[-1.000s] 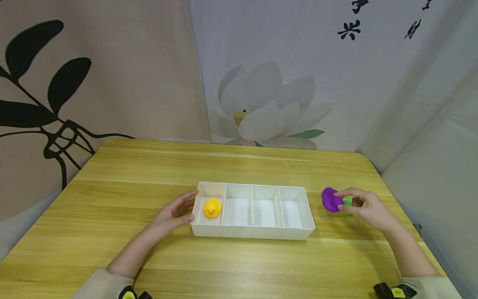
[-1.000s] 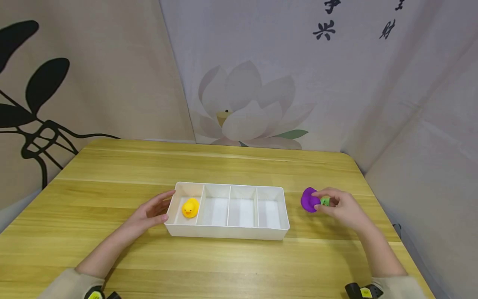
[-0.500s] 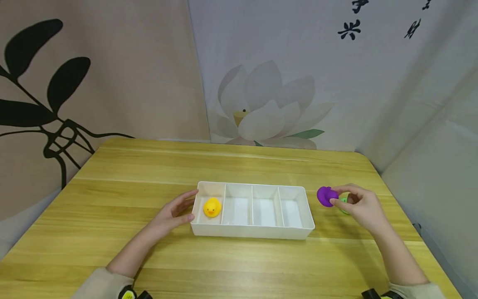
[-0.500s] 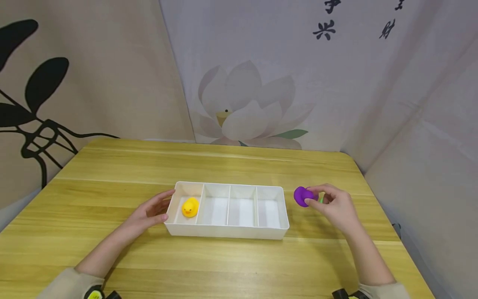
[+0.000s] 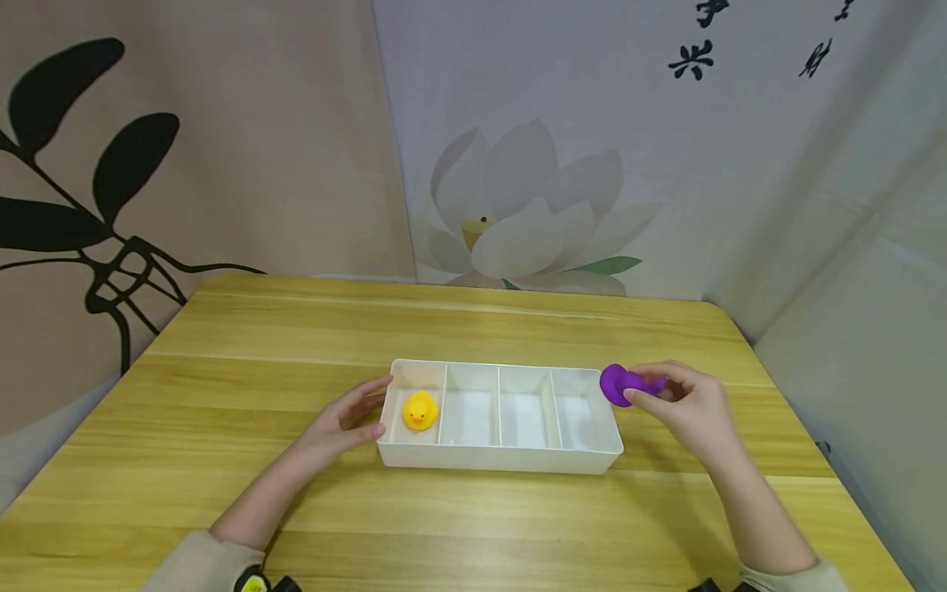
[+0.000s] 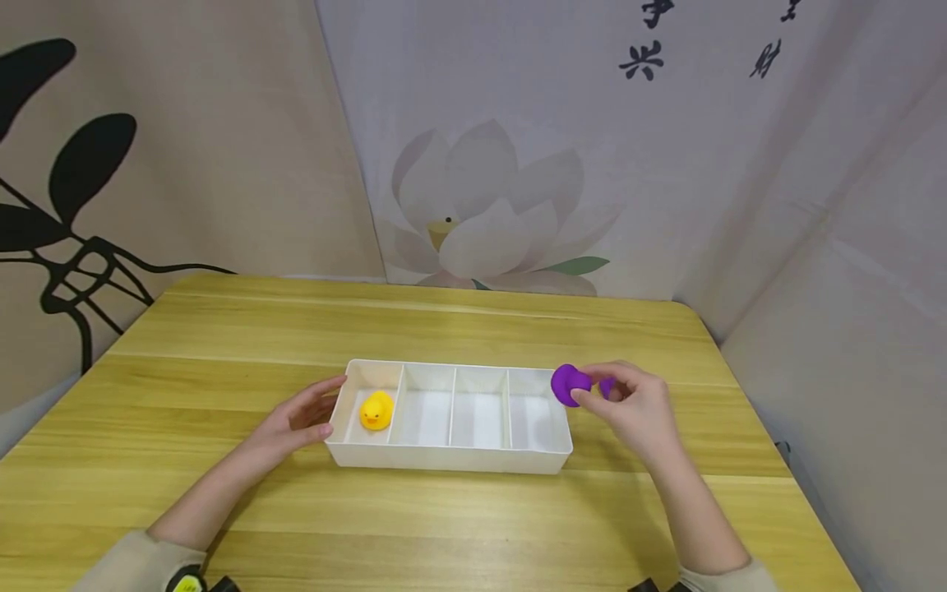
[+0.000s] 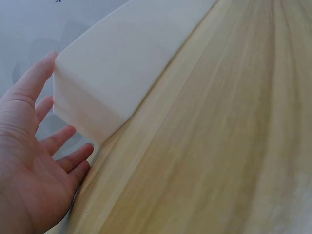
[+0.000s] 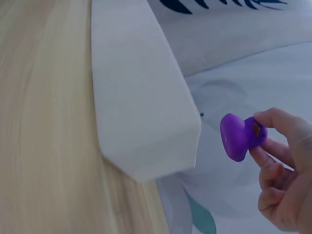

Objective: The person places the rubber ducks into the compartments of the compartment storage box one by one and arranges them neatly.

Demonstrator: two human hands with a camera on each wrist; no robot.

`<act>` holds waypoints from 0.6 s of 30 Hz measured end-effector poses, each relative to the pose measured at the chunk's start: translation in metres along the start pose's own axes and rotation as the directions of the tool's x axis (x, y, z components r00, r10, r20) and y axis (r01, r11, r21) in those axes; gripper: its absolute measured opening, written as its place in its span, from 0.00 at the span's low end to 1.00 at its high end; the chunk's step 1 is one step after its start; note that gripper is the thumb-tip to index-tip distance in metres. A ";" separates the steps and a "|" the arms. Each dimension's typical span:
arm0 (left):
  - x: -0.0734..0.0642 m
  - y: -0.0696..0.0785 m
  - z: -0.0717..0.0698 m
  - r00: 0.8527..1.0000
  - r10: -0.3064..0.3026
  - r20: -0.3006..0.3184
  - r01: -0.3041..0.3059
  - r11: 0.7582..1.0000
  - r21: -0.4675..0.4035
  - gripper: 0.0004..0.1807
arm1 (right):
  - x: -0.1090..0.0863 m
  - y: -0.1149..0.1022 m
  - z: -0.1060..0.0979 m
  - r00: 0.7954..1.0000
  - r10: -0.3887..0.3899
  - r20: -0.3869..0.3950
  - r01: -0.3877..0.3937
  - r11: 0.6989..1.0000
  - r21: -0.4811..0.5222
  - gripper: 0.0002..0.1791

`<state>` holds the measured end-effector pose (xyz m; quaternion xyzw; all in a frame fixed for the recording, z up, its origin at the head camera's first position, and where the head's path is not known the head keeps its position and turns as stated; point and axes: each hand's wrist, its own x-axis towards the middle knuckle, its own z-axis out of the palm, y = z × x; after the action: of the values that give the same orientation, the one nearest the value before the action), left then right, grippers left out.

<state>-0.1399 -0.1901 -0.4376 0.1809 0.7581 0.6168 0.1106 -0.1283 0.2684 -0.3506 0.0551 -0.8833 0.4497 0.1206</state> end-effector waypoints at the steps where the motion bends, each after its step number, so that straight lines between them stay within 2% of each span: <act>1: 0.000 0.000 0.000 1.000 -0.001 0.000 0.001 1.000 0.000 0.34 | 0.000 -0.003 0.002 1.000 0.001 -0.005 -0.001 1.000 0.003 0.15; 7: 0.000 0.000 0.000 1.000 0.006 -0.002 -0.006 1.000 0.001 0.34 | 0.001 -0.017 0.016 1.000 -0.017 -0.018 0.018 0.999 0.037 0.13; 14: 0.000 0.000 0.000 1.000 0.012 0.000 -0.012 1.000 0.003 0.34 | 0.003 -0.032 0.035 0.997 -0.078 -0.016 0.080 0.992 0.102 0.14; 18: 0.001 -0.001 0.000 1.000 0.015 -0.001 -0.015 1.000 0.006 0.34 | 0.004 -0.041 0.045 0.998 -0.070 -0.006 0.070 0.989 0.128 0.14</act>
<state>-0.1407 -0.1901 -0.4382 0.1867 0.7585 0.6154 0.1050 -0.1310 0.2079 -0.3426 0.0935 -0.8501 0.5009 0.1331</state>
